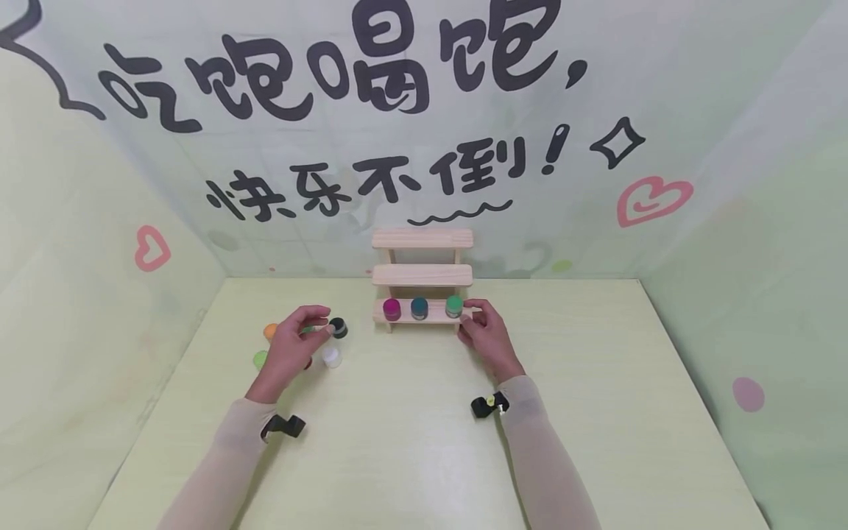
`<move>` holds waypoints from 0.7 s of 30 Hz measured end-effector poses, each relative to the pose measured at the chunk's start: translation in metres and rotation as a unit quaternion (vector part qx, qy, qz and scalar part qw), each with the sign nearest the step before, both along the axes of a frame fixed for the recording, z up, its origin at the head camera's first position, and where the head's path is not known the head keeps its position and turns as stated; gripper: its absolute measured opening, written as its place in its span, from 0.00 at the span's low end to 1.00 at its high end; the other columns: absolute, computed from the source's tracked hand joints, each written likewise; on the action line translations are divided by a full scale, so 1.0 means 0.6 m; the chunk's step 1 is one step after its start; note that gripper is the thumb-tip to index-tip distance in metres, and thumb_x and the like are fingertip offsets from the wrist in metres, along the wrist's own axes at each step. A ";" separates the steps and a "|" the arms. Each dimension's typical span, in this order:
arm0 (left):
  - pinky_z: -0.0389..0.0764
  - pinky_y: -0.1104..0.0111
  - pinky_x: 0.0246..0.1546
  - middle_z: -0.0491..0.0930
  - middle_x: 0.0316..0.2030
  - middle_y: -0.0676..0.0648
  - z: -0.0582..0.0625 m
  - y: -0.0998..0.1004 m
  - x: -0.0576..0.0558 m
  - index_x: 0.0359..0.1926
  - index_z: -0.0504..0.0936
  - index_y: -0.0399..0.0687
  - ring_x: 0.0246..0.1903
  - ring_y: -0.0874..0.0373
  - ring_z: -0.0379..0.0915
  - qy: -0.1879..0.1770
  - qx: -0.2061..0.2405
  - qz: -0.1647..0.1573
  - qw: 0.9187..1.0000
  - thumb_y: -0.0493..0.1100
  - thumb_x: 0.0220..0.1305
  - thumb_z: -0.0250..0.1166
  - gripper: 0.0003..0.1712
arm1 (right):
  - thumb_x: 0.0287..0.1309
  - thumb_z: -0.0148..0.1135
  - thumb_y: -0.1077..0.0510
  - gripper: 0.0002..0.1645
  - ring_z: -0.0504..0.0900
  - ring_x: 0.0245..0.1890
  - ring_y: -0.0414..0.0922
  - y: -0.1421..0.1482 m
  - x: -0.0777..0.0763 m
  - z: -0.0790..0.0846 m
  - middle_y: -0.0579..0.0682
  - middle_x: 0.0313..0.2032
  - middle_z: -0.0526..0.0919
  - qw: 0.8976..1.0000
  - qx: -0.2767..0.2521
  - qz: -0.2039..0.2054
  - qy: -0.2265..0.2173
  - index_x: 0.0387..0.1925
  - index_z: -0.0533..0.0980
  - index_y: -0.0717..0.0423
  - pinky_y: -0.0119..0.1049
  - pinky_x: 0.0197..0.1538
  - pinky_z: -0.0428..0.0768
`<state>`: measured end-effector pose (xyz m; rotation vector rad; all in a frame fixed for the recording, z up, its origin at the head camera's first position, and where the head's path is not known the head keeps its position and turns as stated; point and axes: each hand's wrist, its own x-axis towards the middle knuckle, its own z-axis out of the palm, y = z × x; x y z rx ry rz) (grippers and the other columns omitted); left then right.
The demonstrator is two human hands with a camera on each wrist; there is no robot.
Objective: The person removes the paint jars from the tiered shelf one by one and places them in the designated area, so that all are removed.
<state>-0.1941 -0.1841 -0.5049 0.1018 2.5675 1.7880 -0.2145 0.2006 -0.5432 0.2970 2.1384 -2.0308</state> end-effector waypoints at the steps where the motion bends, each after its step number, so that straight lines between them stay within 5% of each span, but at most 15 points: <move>1: 0.84 0.73 0.56 0.80 0.63 0.36 0.001 0.007 -0.002 0.63 0.80 0.46 0.61 0.45 0.79 0.004 0.003 -0.004 1.000 0.43 0.70 0.72 0.23 | 0.79 0.55 0.60 0.24 0.82 0.56 0.51 0.000 0.000 0.000 0.57 0.52 0.74 1.000 0.000 0.001 0.000 0.71 0.69 0.46 0.36 0.58 0.88; 12: 0.84 0.52 0.63 0.80 0.63 0.37 -0.004 0.071 -0.028 0.62 0.80 0.50 0.59 0.47 0.79 0.004 -0.004 -0.015 1.000 0.44 0.70 0.72 0.21 | 0.80 0.55 0.58 0.24 0.81 0.56 0.50 -0.001 0.001 -0.001 0.56 0.51 0.73 1.000 0.000 0.000 -0.003 0.71 0.68 0.45 0.37 0.60 0.88; 21: 0.86 0.54 0.60 0.82 0.61 0.40 -0.007 0.107 -0.042 0.62 0.80 0.49 0.58 0.48 0.80 0.013 -0.003 -0.022 1.000 0.40 0.68 0.72 0.23 | 0.80 0.55 0.58 0.24 0.81 0.56 0.50 0.001 0.000 -0.001 0.56 0.51 0.74 1.000 0.005 0.005 0.001 0.72 0.68 0.46 0.39 0.61 0.87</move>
